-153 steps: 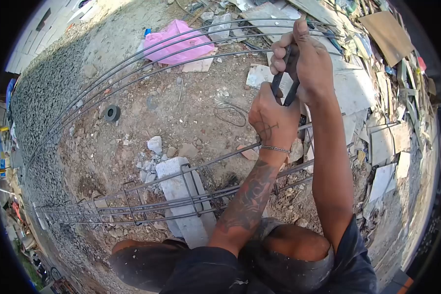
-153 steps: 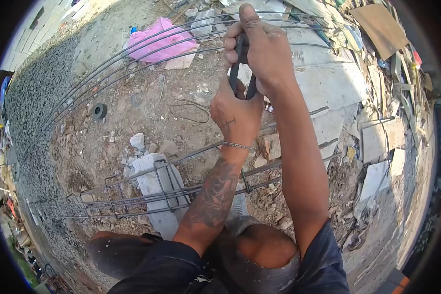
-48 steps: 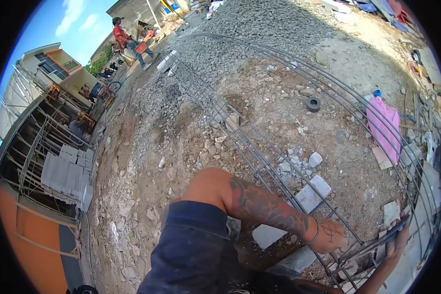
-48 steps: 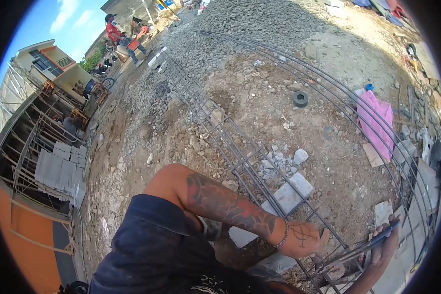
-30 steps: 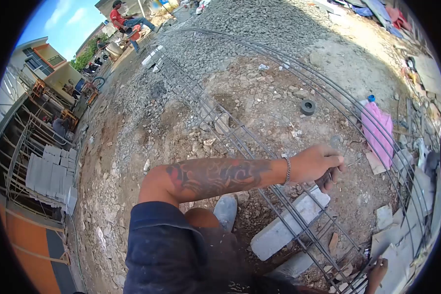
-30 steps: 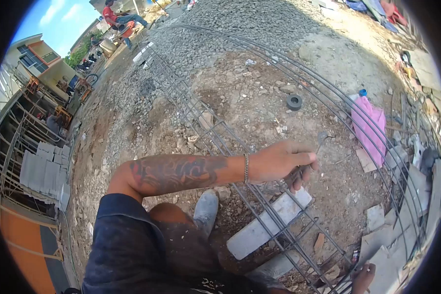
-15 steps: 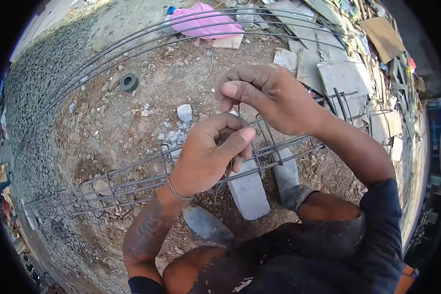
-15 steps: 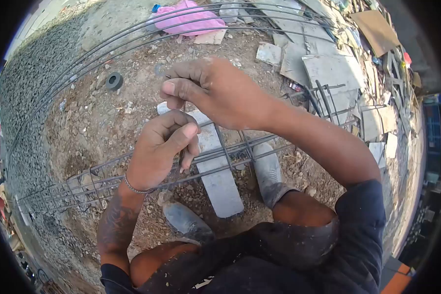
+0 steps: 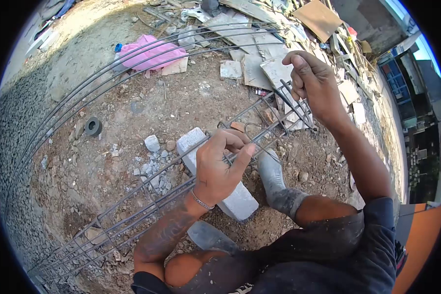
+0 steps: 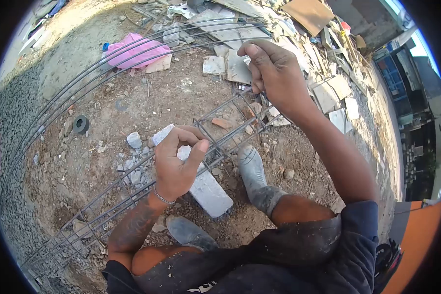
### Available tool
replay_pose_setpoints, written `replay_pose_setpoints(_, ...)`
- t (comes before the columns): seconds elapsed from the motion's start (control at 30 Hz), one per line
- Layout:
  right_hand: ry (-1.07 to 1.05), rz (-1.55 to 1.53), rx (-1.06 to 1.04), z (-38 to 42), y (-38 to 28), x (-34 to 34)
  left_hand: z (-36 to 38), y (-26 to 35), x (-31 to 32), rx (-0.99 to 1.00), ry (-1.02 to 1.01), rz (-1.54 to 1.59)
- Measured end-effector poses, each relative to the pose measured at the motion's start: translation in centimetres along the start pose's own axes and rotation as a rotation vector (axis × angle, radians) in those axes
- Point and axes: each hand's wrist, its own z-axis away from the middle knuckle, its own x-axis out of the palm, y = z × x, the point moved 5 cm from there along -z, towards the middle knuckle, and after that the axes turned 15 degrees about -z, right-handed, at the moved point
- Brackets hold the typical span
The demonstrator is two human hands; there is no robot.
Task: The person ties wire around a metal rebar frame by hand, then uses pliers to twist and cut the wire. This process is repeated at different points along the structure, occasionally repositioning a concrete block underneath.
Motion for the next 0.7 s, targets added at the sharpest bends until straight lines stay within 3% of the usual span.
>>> replay_pose_setpoints(0.1,-0.114,0.021,-0.024,-2.1,0.1,3.9,-1.1,0.7,-2.9,0.034,0.066,-0.048)
replay_pose_setpoints(0.2,-0.270,-0.156,-0.034,-5.1,0.5,7.4,-1.3,1.4,-6.8,0.005,0.163,-0.228)
replay_pose_setpoints(0.27,-0.376,-0.236,-0.034,-6.3,1.1,9.0,-1.4,5.5,-8.8,0.412,0.279,-0.710)
replay_pose_setpoints(0.3,-0.436,-0.265,0.004,-6.5,1.6,9.5,-1.7,6.5,-8.8,0.409,0.101,-0.837)
replay_pose_setpoints(0.33,-0.454,-0.292,0.002,-6.4,1.7,9.8,-2.0,7.0,-8.5,0.399,0.093,-0.867)
replay_pose_setpoints(0.4,-0.503,-0.335,-0.007,-6.2,1.7,10.5,-3.1,7.4,-5.7,0.342,-0.154,-0.977)
replay_pose_setpoints(0.47,-0.485,-0.387,-0.006,-6.3,1.5,10.1,-3.4,7.1,-3.8,0.430,-0.136,-0.999)
replay_pose_setpoints(0.53,-0.238,-0.429,-0.163,-6.9,0.5,7.7,-3.3,5.5,-1.4,0.209,-0.360,-1.010)
replay_pose_setpoints(0.57,-0.086,-0.386,-0.321,-7.4,0.1,6.2,-3.0,5.0,0.2,0.213,-0.389,-0.997)
replay_pose_setpoints(0.63,0.064,-0.468,-0.382,-6.6,0.2,4.6,-2.5,3.4,1.7,-0.187,-0.178,-0.617)
replay_pose_setpoints(0.67,0.197,-0.551,-0.459,-6.0,0.1,3.4,-2.3,3.3,3.2,-0.192,-0.190,-0.621)
replay_pose_setpoints(0.7,0.186,-0.503,-0.453,-5.8,0.3,2.8,-2.4,3.7,4.7,-0.202,-0.156,-0.539)
